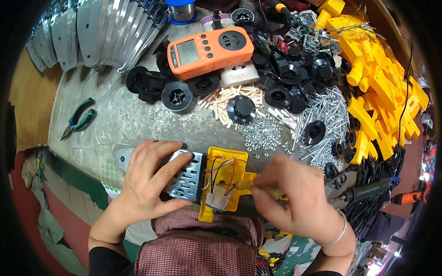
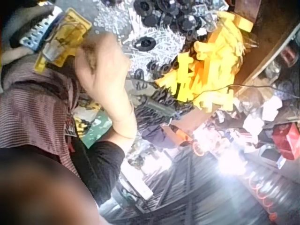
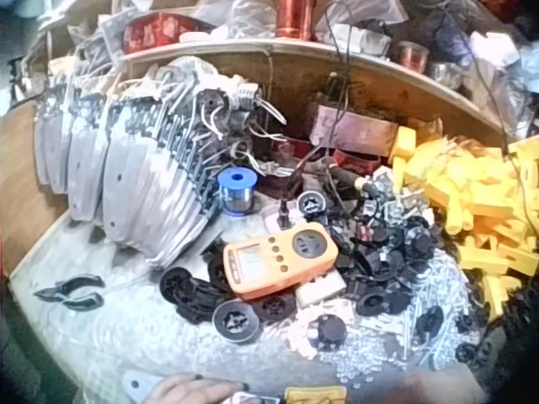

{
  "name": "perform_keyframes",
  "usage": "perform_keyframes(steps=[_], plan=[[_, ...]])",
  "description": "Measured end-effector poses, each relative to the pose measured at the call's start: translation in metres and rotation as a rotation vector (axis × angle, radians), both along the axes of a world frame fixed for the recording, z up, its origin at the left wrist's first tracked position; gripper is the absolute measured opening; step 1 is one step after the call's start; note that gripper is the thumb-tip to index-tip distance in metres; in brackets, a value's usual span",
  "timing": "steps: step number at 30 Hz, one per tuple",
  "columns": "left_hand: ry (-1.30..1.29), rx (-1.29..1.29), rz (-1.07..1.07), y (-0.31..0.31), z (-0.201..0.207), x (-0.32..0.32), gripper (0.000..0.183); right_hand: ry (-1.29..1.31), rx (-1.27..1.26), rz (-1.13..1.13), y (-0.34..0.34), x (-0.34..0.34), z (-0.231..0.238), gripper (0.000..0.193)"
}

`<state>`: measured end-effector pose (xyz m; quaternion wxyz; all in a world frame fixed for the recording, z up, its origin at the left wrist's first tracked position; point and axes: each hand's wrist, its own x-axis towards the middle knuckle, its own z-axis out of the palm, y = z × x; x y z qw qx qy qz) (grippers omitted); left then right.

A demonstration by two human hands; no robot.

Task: Soldering wires and assembling internal components of a yellow plastic electronic device housing.

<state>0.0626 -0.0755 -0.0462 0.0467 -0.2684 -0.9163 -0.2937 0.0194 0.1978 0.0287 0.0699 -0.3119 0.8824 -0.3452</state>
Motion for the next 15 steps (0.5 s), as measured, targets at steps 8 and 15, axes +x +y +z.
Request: perform_keyframes(steps=[8,15], plan=[[-0.045,0.204,0.1,0.029,0.008,0.029,0.079,0.035,-0.057,0.04,0.006,0.004,-0.006,0.027],[-0.117,0.033,0.131,0.037,0.005,0.016,0.104,0.236,0.104,0.224,0.003,0.011,0.001,0.031]])
